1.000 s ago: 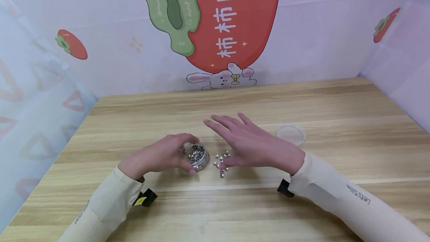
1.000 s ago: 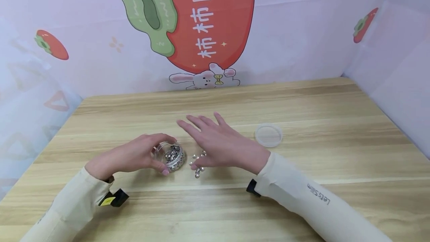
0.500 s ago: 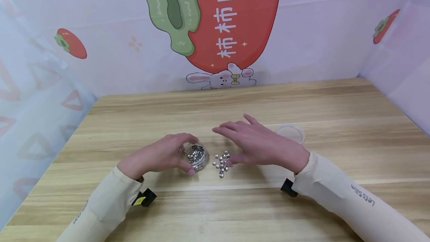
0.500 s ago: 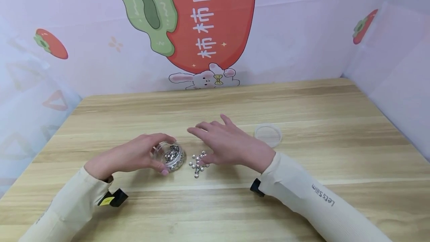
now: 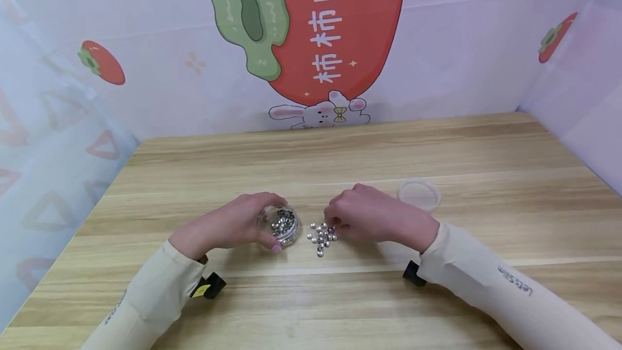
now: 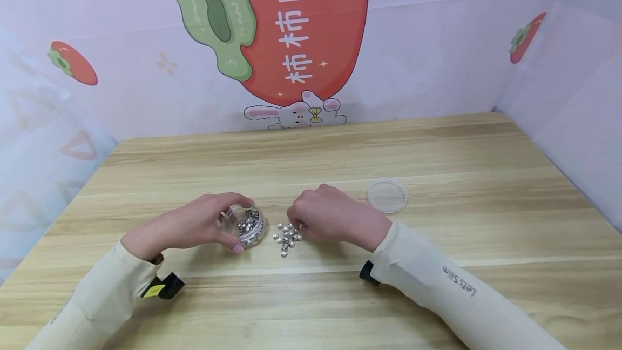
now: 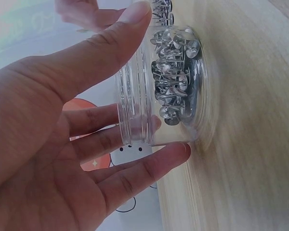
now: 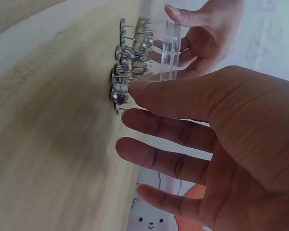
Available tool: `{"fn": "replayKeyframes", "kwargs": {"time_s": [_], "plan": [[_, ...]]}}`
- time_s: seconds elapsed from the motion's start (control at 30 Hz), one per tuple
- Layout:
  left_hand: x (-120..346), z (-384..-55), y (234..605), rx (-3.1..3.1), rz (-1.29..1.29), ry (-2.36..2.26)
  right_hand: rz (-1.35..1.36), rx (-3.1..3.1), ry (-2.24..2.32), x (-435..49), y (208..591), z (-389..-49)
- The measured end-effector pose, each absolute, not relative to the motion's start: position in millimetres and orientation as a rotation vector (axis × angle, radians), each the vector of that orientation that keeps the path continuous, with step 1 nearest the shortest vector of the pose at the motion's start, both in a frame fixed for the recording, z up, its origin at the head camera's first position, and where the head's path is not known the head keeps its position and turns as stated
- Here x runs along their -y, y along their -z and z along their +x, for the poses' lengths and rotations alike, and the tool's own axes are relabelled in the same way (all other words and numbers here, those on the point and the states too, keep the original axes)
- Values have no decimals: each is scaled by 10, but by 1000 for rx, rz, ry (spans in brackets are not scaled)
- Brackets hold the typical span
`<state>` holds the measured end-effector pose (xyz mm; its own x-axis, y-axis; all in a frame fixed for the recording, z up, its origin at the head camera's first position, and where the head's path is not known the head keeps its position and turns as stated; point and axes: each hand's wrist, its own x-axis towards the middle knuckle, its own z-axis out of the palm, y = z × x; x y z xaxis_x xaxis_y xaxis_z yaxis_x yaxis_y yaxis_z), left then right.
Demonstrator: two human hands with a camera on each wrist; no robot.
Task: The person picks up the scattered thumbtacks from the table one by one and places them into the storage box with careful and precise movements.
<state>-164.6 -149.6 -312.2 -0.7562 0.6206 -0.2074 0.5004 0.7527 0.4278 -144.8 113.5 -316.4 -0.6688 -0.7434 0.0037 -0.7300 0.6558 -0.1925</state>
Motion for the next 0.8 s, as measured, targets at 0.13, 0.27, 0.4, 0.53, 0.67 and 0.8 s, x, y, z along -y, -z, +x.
{"fn": "replayKeyframes", "kwargs": {"time_s": [0.13,0.27,0.4,0.53,0.67,0.8], "plan": [[1501,-1650,3132,-2617,884,-491,-1277,-2794,243,-1128,3232,-1458],[1497,-1656,3133,-2621,887,-484,-1283,-2801,232,-1118,3263,-1466],[1486,-1661,3127,-2620,866,-485,-1305,-2814,224,-1118,3257,-1472],[1478,-1652,3115,-2619,859,-494,-1310,-2825,210,-1118,3240,-1470],[1470,-1635,3109,-2609,835,-507,-1285,-2842,198,-1123,3218,-1465],[1469,-1627,3110,-2611,834,-502,-1268,-2848,196,-1125,3195,-1458]]}}
